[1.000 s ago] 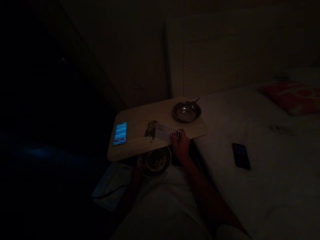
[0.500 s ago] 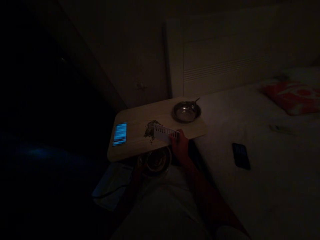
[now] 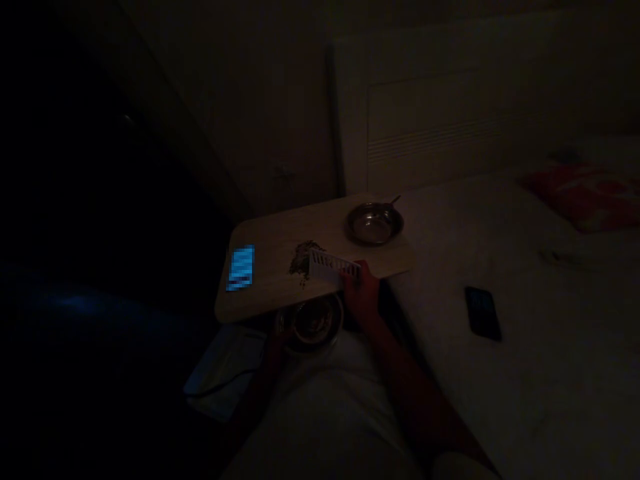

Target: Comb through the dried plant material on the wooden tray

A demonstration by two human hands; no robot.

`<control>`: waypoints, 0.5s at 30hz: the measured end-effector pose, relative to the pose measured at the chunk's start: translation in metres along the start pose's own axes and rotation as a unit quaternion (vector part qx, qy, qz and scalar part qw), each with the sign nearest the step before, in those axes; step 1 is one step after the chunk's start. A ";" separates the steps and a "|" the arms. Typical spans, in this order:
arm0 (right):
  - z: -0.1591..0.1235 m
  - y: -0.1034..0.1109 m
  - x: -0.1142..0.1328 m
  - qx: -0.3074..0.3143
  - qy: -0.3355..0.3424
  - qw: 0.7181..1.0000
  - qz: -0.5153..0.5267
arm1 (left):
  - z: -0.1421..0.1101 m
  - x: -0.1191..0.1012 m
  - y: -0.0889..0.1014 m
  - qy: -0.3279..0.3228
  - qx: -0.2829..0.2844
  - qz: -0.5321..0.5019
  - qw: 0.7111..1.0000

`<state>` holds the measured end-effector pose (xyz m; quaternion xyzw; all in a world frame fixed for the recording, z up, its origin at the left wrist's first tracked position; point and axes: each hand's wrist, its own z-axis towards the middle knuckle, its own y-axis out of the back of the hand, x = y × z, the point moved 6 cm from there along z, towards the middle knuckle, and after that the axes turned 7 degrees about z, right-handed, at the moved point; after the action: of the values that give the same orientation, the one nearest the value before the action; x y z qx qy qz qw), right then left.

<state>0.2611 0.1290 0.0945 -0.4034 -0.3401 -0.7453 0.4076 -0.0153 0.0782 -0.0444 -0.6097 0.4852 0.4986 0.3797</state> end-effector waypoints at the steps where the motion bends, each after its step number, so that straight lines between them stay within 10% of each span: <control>1: 0.000 -0.001 0.000 -0.001 0.001 1.000 0.000 | 0.000 0.001 0.001 0.004 -0.001 -0.001 1.000; 15: 0.007 -0.014 -0.003 0.003 -0.002 1.000 0.007 | 0.000 0.005 -0.002 0.017 0.001 -0.025 1.000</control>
<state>0.2518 0.1416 0.0927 -0.4056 -0.3405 -0.7405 0.4137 -0.0134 0.0776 -0.0489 -0.6298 0.4768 0.4779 0.3842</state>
